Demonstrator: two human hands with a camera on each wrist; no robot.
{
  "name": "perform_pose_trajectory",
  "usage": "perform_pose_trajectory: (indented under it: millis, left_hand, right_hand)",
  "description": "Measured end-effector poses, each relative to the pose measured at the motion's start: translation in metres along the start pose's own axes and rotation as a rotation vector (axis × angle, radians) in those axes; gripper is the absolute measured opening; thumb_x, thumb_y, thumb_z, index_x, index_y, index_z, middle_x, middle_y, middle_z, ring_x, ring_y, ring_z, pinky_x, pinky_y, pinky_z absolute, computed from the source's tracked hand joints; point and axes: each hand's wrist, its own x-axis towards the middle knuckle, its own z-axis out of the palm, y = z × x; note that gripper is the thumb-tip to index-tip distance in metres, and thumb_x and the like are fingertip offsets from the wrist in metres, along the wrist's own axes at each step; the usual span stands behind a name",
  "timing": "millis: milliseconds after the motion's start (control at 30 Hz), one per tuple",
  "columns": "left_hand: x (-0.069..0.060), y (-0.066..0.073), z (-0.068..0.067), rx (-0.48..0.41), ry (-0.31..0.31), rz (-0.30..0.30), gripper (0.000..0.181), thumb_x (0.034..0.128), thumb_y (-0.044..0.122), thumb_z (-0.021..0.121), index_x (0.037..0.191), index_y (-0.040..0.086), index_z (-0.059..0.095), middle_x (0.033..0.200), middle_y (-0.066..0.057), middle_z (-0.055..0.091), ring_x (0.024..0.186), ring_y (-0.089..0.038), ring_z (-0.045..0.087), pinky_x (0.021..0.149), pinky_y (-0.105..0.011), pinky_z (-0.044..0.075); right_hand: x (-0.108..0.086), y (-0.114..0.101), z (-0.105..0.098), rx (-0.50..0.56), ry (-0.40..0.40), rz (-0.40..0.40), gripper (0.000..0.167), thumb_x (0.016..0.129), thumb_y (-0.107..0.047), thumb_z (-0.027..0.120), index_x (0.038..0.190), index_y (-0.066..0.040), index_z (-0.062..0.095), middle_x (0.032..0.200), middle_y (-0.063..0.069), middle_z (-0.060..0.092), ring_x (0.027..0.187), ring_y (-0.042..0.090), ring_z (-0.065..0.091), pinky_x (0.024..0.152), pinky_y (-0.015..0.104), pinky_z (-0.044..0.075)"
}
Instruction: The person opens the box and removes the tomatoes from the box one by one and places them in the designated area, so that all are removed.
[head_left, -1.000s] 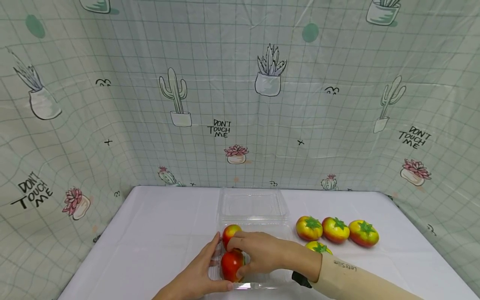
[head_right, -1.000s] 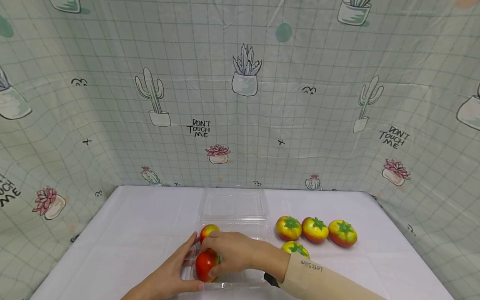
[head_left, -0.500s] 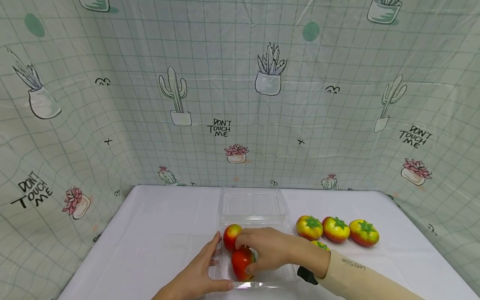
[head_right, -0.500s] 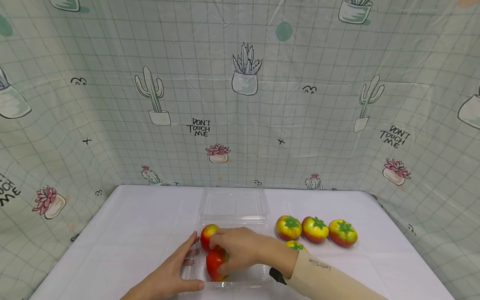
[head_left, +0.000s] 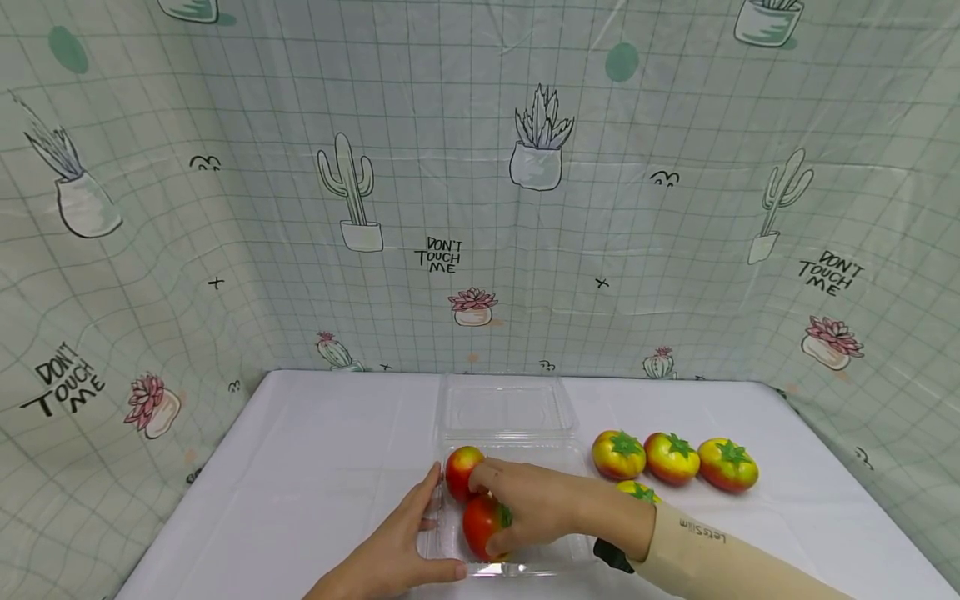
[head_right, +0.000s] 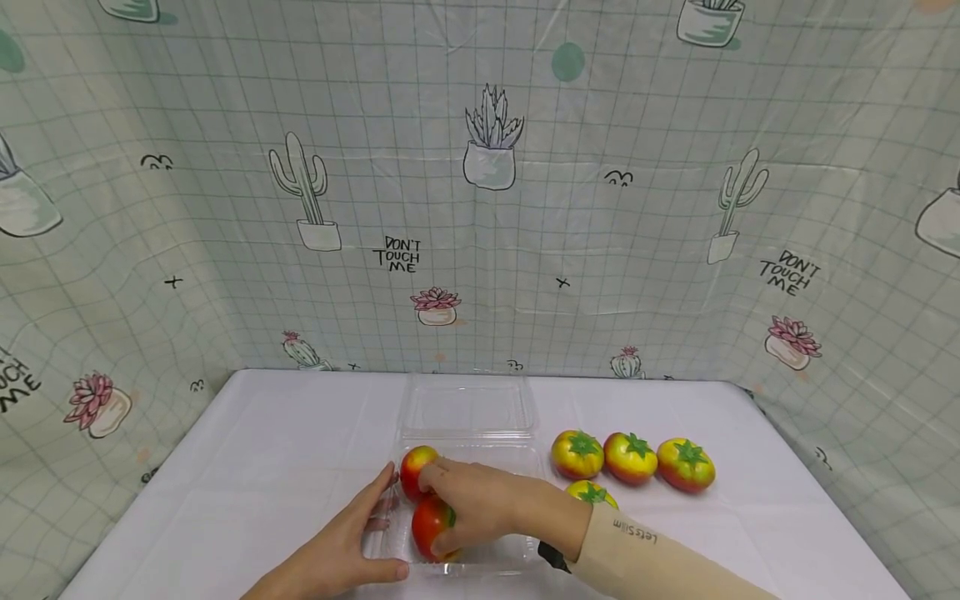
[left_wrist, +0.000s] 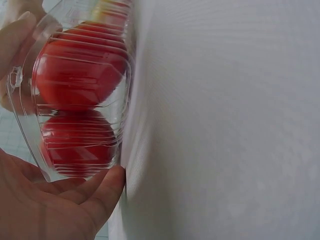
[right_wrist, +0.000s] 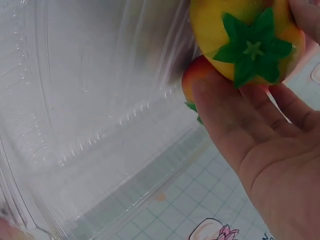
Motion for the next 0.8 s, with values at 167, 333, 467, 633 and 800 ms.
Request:
perform_pose_trajectory:
  millis: [167, 333, 467, 633, 800]
  left_hand:
    - [0.000, -0.001, 0.001, 0.011, 0.003, 0.002, 0.113, 0.0761, 0.041, 0.079, 0.155, 0.017, 0.001, 0.158, -0.013, 0.014, 0.126, -0.033, 0.043, 0.099, -0.043, 0.045]
    - [0.000, -0.001, 0.001, 0.007, 0.004, 0.008, 0.113, 0.0761, 0.040, 0.079, 0.155, 0.017, 0.001, 0.158, -0.013, 0.014, 0.127, -0.033, 0.043, 0.099, -0.042, 0.045]
    - [0.000, -0.001, 0.001, 0.001, 0.005, 0.007, 0.113, 0.0761, 0.040, 0.079, 0.155, 0.017, 0.001, 0.158, -0.014, 0.013, 0.126, -0.033, 0.044, 0.099, -0.043, 0.045]
    - [0.000, 0.000, 0.001, 0.008, 0.001, -0.005, 0.113, 0.0764, 0.041, 0.079, 0.155, 0.017, 0.001, 0.158, -0.015, 0.012, 0.125, -0.034, 0.045, 0.098, -0.044, 0.046]
    - [0.000, 0.000, -0.001, 0.018, -0.001, -0.019, 0.113, 0.0763, 0.041, 0.079, 0.155, 0.018, 0.000, 0.157, -0.016, 0.013, 0.123, -0.034, 0.047, 0.097, -0.045, 0.046]
  right_hand:
    - [-0.001, 0.000, 0.002, -0.001, 0.006, -0.018, 0.045, 0.078, -0.041, 0.077, 0.111, -0.025, 0.051, 0.110, -0.014, 0.052, 0.094, 0.002, 0.052, 0.088, 0.023, 0.050]
    - [-0.001, 0.000, 0.002, 0.004, 0.003, -0.033, 0.045, 0.078, -0.040, 0.076, 0.113, -0.025, 0.051, 0.113, -0.013, 0.052, 0.097, 0.003, 0.052, 0.088, 0.024, 0.050]
    - [-0.001, 0.000, 0.002, 0.016, 0.001, -0.033, 0.045, 0.078, -0.037, 0.076, 0.113, -0.025, 0.050, 0.114, -0.013, 0.052, 0.097, 0.003, 0.052, 0.088, 0.023, 0.050]
    - [-0.003, -0.002, -0.002, 0.044, -0.001, -0.011, 0.047, 0.078, -0.035, 0.077, 0.116, -0.025, 0.051, 0.115, -0.014, 0.051, 0.098, 0.003, 0.051, 0.088, 0.023, 0.050]
    - [-0.007, -0.004, -0.009, 0.071, 0.002, 0.011, 0.050, 0.077, -0.036, 0.077, 0.119, -0.024, 0.052, 0.116, -0.016, 0.050, 0.100, 0.003, 0.050, 0.088, 0.023, 0.050]
